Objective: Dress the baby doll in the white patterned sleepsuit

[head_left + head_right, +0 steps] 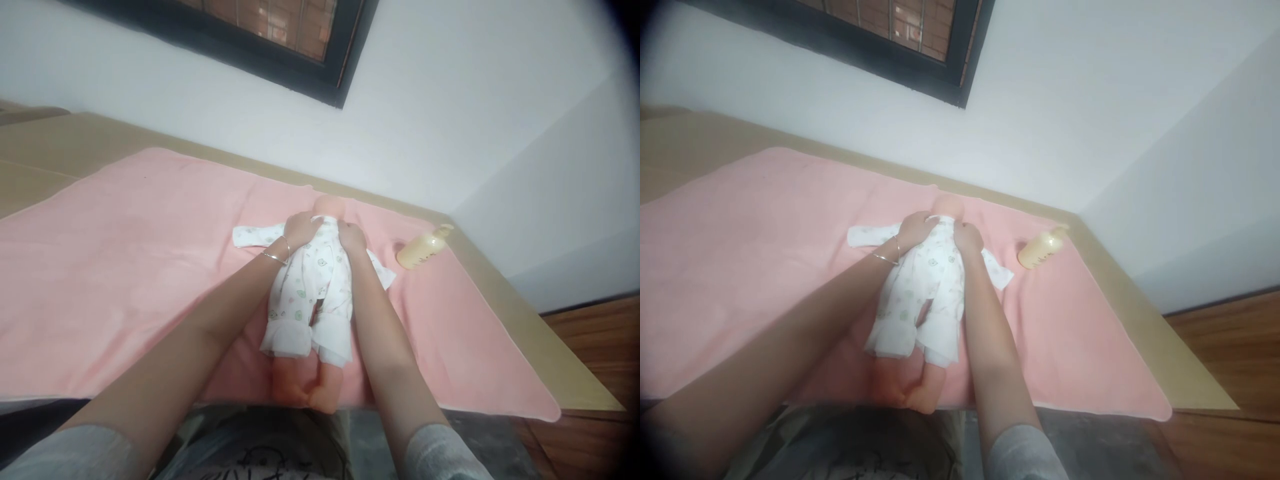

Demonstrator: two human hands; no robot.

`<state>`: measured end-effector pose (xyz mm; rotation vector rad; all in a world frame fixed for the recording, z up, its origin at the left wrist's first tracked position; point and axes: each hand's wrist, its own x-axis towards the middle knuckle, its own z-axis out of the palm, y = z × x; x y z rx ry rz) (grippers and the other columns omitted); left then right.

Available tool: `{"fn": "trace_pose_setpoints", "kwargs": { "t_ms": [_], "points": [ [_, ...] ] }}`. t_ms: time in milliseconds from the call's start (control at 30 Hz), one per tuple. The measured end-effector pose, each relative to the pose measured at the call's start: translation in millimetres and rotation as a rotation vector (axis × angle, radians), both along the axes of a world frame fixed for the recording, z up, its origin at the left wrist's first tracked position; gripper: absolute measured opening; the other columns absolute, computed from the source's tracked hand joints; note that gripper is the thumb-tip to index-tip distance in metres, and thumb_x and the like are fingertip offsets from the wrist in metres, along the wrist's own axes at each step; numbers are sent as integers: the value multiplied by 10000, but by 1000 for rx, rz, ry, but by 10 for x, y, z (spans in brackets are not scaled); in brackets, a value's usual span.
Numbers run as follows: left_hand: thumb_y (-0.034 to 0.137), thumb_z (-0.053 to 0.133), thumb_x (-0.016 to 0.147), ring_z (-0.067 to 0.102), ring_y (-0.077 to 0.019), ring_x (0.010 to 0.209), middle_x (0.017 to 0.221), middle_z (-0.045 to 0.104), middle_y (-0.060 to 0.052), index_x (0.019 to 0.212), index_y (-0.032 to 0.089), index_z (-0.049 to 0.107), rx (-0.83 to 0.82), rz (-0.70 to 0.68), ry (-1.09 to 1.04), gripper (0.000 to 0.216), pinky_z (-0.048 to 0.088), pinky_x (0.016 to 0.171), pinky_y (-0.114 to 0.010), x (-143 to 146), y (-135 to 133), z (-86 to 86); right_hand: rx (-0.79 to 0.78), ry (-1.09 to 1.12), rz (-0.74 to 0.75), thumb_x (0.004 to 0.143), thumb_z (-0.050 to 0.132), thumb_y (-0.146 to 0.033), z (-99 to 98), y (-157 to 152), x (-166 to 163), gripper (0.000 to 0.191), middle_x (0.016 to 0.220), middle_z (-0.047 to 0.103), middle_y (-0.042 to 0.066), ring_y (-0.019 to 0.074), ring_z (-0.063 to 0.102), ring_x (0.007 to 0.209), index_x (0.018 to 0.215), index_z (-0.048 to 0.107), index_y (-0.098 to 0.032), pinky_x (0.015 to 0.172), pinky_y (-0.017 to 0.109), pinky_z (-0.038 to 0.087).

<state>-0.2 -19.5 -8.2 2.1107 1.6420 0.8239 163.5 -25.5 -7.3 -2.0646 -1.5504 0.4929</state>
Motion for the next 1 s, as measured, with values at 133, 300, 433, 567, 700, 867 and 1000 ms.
{"fn": "trace_pose_setpoints", "kwargs": {
  "t_ms": [133, 300, 433, 567, 700, 867, 1000],
  "points": [
    [519, 300, 896, 602, -212, 859, 955, 689, -65, 920, 194, 663, 0, -7, -4, 488, 410, 761, -277, -2, -4, 4, 9, 0, 0, 873, 276, -525, -11, 5, 3, 525, 1045, 645, 137, 285, 581, 980, 978, 650, -172, 856, 395, 429],
    [525, 293, 897, 602, -208, 856, 954, 689, -71, 914, 185, 659, 9, -2, 13, 500, 406, 747, -269, -3, 1, -2, 14, 8, 3, 870, 287, -525, -22, 9, 10, 513, 1039, 645, 133, 278, 581, 981, 966, 650, -175, 860, 392, 426],
    [524, 294, 898, 605, -211, 847, 945, 689, -70, 909, 186, 655, 18, 5, 14, 495, 409, 729, -267, -2, -3, -1, 14, 16, 0, 867, 286, -521, -10, -2, 4, 510, 1026, 652, 125, 277, 584, 976, 965, 653, -181, 849, 379, 433],
    [530, 291, 898, 603, -211, 876, 979, 687, -67, 943, 193, 653, 14, 6, 8, 496, 409, 741, -264, -2, -9, 0, 7, 18, -1, 862, 284, -516, 4, -15, -2, 504, 1014, 655, 116, 285, 590, 950, 960, 652, -186, 833, 392, 438],
    [530, 292, 898, 603, -215, 877, 975, 686, -63, 935, 200, 657, 26, 0, 0, 493, 409, 754, -272, -2, -7, -11, 14, 21, 6, 864, 285, -507, -3, -14, 3, 501, 1012, 656, 118, 280, 596, 931, 954, 659, -187, 819, 382, 442],
    [530, 301, 897, 604, -218, 881, 980, 688, -67, 938, 201, 657, 20, 2, -4, 487, 407, 753, -273, -2, 5, -18, 27, 14, 6, 865, 300, -489, -19, -3, 10, 488, 1018, 658, 120, 272, 596, 937, 970, 665, -183, 826, 366, 440],
    [519, 317, 892, 607, -218, 849, 953, 692, -65, 908, 203, 660, 21, 6, -2, 467, 405, 721, -277, -1, 7, -8, 29, -4, 5, 867, 287, -477, -12, -11, 3, 480, 1002, 661, 113, 276, 594, 935, 949, 665, -192, 826, 379, 439]
  ]
}}
